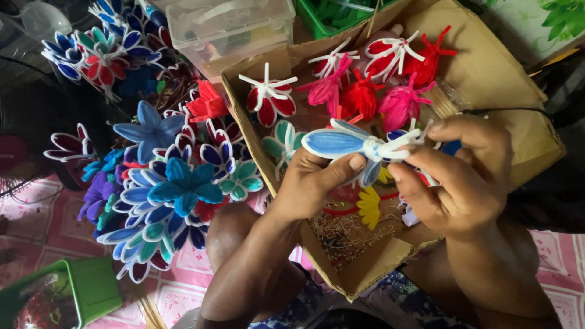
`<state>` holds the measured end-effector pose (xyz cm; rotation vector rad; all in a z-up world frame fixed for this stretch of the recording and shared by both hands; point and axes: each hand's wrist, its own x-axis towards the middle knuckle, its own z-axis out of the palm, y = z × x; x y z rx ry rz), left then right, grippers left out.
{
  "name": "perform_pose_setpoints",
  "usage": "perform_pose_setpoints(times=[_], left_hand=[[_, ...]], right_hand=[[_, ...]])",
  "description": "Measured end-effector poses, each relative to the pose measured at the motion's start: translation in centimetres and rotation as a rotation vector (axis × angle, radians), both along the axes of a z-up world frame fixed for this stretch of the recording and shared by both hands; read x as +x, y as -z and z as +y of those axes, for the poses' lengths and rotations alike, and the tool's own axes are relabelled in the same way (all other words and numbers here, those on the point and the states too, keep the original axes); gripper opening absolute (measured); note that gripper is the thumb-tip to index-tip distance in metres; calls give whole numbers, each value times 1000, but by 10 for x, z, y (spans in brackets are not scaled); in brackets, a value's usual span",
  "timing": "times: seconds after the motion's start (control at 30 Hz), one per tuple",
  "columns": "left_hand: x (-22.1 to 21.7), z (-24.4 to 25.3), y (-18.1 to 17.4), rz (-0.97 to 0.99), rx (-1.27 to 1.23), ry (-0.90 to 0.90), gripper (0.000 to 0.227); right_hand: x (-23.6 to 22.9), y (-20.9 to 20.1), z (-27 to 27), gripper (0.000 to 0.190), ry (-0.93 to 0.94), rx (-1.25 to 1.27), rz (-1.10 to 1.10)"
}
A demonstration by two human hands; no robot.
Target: Sorting and organizing various colored handmade fabric flowers and decorative materials into a cardboard box.
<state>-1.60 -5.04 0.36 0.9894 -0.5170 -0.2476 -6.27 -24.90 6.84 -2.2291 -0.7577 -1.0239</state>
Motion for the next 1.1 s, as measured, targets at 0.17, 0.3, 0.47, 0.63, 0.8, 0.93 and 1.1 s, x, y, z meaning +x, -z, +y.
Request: perform_pose_setpoints(times=[0.17,0.3,0.47,0.63,0.8,0.93,1.1], left_hand=[[-6,-2,-14,-108,122,-97,9],[-6,-1,-4,-115,148,-143,19],[-1,-1,8,138,-105,24,20],[-2,-2,7,187,-150,48,24],[-1,2,10,116,-27,57,18],[-7,2,4,168,-19,76,18],[-7,6,-5,-42,171,96,13]], right_hand=[[2,3,2,18,-38,54,98],[4,5,3,4,-54,-29,83],[5,4,7,13,-86,-211,13],[-5,10,-3,20,-6,-21,142],[-2,0,-4,13,-108,78,181],[1,4,-8,15,-119,76,181],[5,1,-15,15,-326,102,308]])
